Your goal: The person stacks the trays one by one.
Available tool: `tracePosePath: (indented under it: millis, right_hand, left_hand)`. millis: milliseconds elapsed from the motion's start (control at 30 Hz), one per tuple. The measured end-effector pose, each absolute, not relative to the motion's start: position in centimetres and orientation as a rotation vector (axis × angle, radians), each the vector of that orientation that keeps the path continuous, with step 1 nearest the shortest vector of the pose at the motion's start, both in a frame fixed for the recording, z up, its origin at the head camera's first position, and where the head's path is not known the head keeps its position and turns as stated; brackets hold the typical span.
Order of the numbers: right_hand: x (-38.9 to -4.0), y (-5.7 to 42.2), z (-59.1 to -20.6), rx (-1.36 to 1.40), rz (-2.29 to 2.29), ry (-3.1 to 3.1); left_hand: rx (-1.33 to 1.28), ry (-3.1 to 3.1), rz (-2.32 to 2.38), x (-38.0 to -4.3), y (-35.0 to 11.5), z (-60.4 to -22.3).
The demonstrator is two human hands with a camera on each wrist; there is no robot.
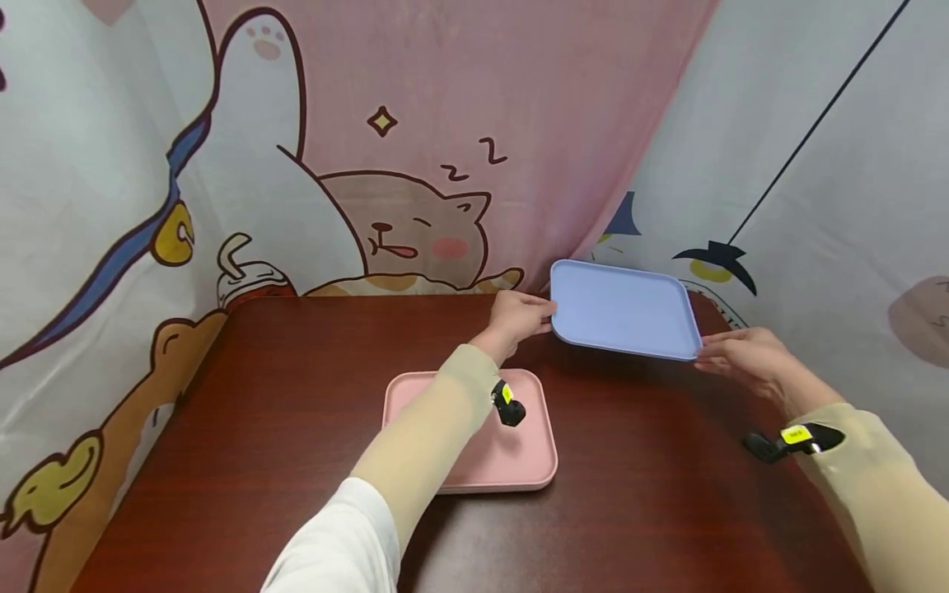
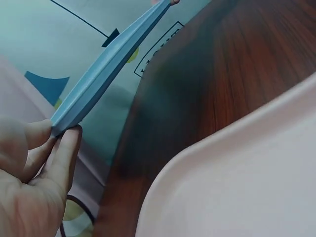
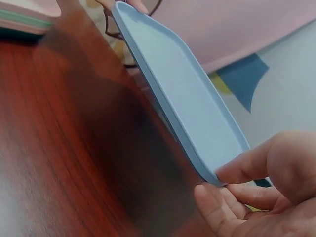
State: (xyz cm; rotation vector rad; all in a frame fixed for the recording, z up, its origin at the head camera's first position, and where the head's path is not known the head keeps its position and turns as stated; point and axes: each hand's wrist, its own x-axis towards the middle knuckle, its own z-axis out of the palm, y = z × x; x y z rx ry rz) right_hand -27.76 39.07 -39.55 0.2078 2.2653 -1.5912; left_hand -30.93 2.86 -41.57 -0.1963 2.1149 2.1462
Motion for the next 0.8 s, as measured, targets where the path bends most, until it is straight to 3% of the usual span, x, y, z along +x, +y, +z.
tracePosePath:
  millis: [800]
  right_hand:
    - [-25.8,33.1,-37.6,-0.001,-1.551,2.309]
  left_hand:
    - [-0.061,2.189,2.105,-26.8,-4.9,-40.6]
